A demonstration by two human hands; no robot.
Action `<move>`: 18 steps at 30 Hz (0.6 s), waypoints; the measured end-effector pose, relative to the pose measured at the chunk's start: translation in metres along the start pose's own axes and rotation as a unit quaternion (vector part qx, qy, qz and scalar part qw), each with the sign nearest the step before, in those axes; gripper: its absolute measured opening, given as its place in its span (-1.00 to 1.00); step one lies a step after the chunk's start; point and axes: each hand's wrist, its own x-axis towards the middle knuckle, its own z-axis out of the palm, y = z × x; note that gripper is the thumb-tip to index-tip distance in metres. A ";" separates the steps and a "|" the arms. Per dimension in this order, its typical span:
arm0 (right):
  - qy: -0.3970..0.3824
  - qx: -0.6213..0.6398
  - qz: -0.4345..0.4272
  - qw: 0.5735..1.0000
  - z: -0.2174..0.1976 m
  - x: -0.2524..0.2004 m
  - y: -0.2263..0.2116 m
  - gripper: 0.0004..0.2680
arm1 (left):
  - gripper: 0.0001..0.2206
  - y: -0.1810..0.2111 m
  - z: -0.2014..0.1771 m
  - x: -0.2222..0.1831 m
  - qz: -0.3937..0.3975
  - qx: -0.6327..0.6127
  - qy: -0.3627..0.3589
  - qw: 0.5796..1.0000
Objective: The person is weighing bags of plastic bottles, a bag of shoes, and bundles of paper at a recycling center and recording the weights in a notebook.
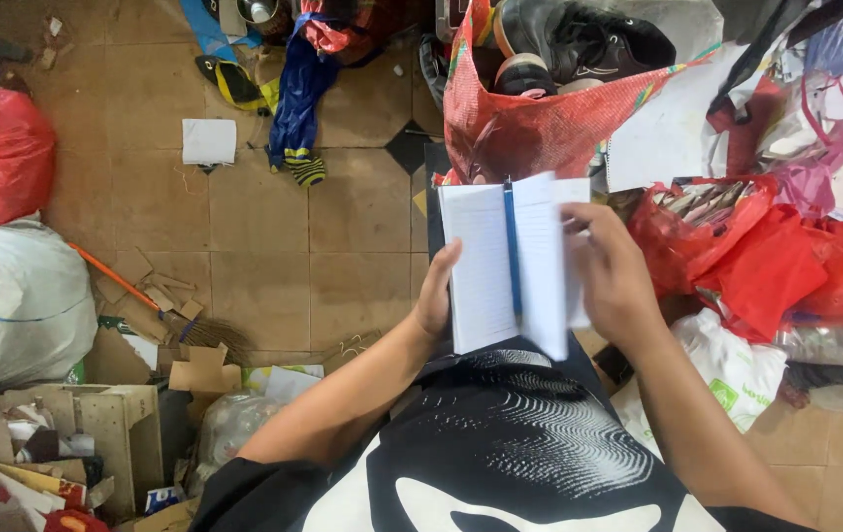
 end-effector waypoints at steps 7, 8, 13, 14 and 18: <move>0.081 0.246 0.041 0.965 -0.011 -0.001 -0.026 -0.54 | -0.18 -0.003 0.001 -0.002 0.012 -0.005 -0.029 0.999; 0.111 0.109 -0.047 0.987 -0.013 -0.001 -0.036 -0.56 | -0.18 -0.001 0.008 -0.004 0.004 -0.034 -0.037 0.999; 0.116 -0.249 -0.071 0.959 -0.020 0.000 -0.061 -0.83 | -0.20 -0.008 0.005 -0.002 0.010 0.000 -0.058 0.998; 0.104 -0.253 -0.077 0.959 -0.020 0.000 -0.062 -0.87 | -0.20 -0.016 -0.008 0.001 0.010 0.003 -0.056 0.998; -0.011 -0.033 0.044 0.998 -0.012 -0.011 -0.049 -0.87 | -0.24 -0.019 -0.008 0.002 0.011 -0.018 -0.085 0.996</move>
